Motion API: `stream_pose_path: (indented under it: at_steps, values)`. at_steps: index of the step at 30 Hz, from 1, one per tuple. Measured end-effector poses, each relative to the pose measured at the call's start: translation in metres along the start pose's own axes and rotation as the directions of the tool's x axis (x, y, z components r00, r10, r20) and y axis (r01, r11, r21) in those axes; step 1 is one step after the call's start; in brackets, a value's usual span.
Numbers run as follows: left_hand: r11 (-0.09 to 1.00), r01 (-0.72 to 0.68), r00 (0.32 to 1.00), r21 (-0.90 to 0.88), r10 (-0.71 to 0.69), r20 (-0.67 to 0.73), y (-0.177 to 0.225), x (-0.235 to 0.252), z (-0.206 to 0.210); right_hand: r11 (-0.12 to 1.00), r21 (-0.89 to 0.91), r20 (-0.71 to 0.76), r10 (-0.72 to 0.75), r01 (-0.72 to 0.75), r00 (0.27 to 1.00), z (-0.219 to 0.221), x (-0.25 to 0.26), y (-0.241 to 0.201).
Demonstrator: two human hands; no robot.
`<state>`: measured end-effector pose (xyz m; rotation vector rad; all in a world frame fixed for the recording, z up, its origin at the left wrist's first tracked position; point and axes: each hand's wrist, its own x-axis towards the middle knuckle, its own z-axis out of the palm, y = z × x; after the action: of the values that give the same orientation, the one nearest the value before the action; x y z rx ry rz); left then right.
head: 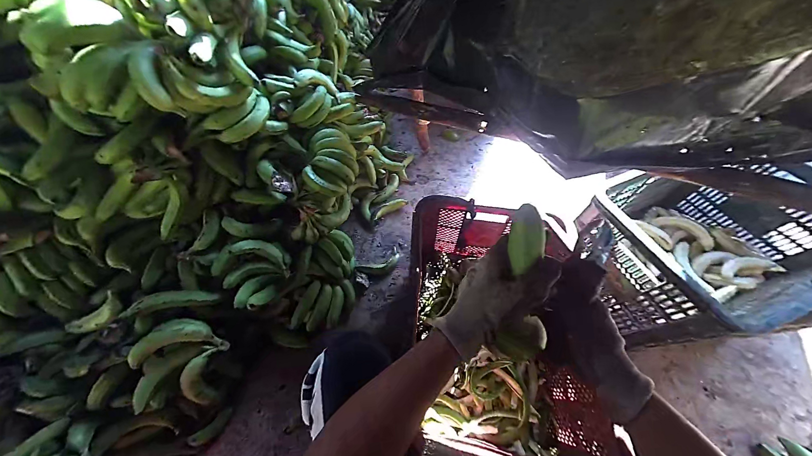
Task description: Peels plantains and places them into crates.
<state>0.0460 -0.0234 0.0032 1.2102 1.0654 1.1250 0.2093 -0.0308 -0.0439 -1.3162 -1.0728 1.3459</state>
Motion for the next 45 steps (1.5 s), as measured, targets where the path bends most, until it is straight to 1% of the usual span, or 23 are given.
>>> stream_pose_path:
  at_steps: [1,3,4,5,7,9,10,12,17,19,21,22,23,25,27,29,33,35,40,41,42,44,45]
  values:
    - [0.971,-0.058,0.998,-0.231,0.06,0.004,0.005,0.002,0.0,0.999,-0.042,0.0,-0.005,0.005,1.0,0.002,0.003,0.009]
    - [0.728,-0.105,0.986,-0.677,0.166,0.025,0.011,0.012,0.003,0.969,-0.239,0.001,0.06,-0.058,0.998,0.008,0.006,0.025]
    - [0.638,-0.113,0.977,-0.762,0.211,0.032,0.015,0.018,0.003,0.96,-0.257,0.017,0.122,-0.114,0.992,0.011,0.003,0.032]
    - [0.625,-0.136,0.97,-0.768,0.24,0.024,0.018,0.021,0.003,0.973,-0.185,0.059,0.151,-0.137,0.987,0.013,-0.001,0.038]
    - [0.718,-0.197,0.971,-0.667,0.237,-0.031,0.02,0.022,0.001,0.98,0.162,0.267,0.069,-0.116,0.961,0.016,-0.005,0.03]
    - [0.87,-0.266,0.963,-0.416,0.254,-0.085,0.002,0.02,0.001,0.903,0.403,0.504,-0.085,-0.147,0.859,0.016,-0.005,0.009]
    - [0.908,-0.333,0.943,-0.256,0.327,-0.067,-0.015,0.021,-0.001,0.901,0.423,0.542,-0.163,-0.1,0.824,0.016,-0.003,0.002]
    - [0.909,-0.413,0.908,-0.057,0.416,0.044,-0.026,0.022,-0.009,0.851,0.51,0.538,-0.206,-0.122,0.817,0.021,-0.001,-0.007]
    - [0.927,-0.3,0.923,-0.226,0.342,0.178,0.017,0.005,-0.03,0.778,0.574,0.562,-0.149,-0.254,0.814,0.03,-0.003,-0.027]
    - [0.946,-0.295,0.92,-0.139,0.32,0.226,0.02,-0.004,-0.041,0.813,0.562,0.481,-0.169,-0.155,0.86,0.021,0.002,-0.025]
    - [0.942,-0.331,0.912,0.05,0.306,0.274,0.018,-0.008,-0.045,0.87,0.493,0.452,-0.26,0.004,0.853,0.012,0.012,-0.035]
    - [0.941,-0.321,0.917,0.102,0.283,0.28,0.012,-0.008,-0.043,0.873,0.488,0.474,-0.249,-0.017,0.845,0.006,0.017,-0.038]
    - [0.964,-0.253,0.939,0.082,0.225,0.262,0.005,-0.008,-0.039,0.877,0.48,0.456,-0.224,-0.027,0.861,0.001,0.019,-0.041]
    - [0.984,0.029,0.982,-0.177,0.005,0.187,-0.007,-0.012,-0.025,0.877,0.476,0.265,-0.21,0.062,0.941,-0.001,0.02,-0.044]
    - [0.869,0.208,0.974,-0.45,-0.143,0.174,-0.012,-0.011,-0.017,0.884,0.395,0.13,-0.321,0.248,0.938,-0.004,0.024,-0.038]
    - [0.834,0.153,0.987,-0.53,-0.159,0.034,-0.011,-0.01,-0.015,0.929,0.146,0.123,-0.357,0.339,0.926,-0.004,0.02,-0.041]
    - [0.892,-0.183,0.973,-0.414,0.105,-0.204,-0.008,-0.001,-0.028,0.914,-0.376,0.155,-0.101,0.154,0.983,-0.008,0.017,-0.052]
    - [0.908,-0.245,0.955,-0.341,0.165,-0.248,-0.007,0.001,-0.034,0.89,-0.432,0.171,-0.083,0.15,0.982,-0.01,0.015,-0.049]
    - [0.953,-0.285,0.936,-0.101,0.254,-0.243,-0.017,0.001,-0.037,0.856,-0.415,0.146,-0.272,0.308,0.951,-0.008,-0.008,-0.055]
    - [0.946,-0.298,0.937,-0.127,0.264,-0.228,-0.016,0.0,-0.035,0.815,-0.509,0.173,-0.217,0.276,0.961,-0.012,-0.009,-0.056]
    - [0.926,-0.318,0.939,-0.206,0.277,-0.203,-0.015,-0.004,-0.033,0.753,-0.632,0.219,-0.052,0.182,0.974,-0.018,-0.007,-0.054]
    - [0.852,-0.324,0.944,-0.412,0.317,-0.088,-0.014,-0.007,-0.036,0.565,-0.825,0.24,0.364,-0.009,0.9,-0.026,0.01,-0.038]
    - [0.827,-0.292,0.947,-0.481,0.322,-0.023,-0.012,-0.006,-0.041,0.528,-0.848,0.234,0.446,-0.043,0.864,-0.025,0.015,-0.033]
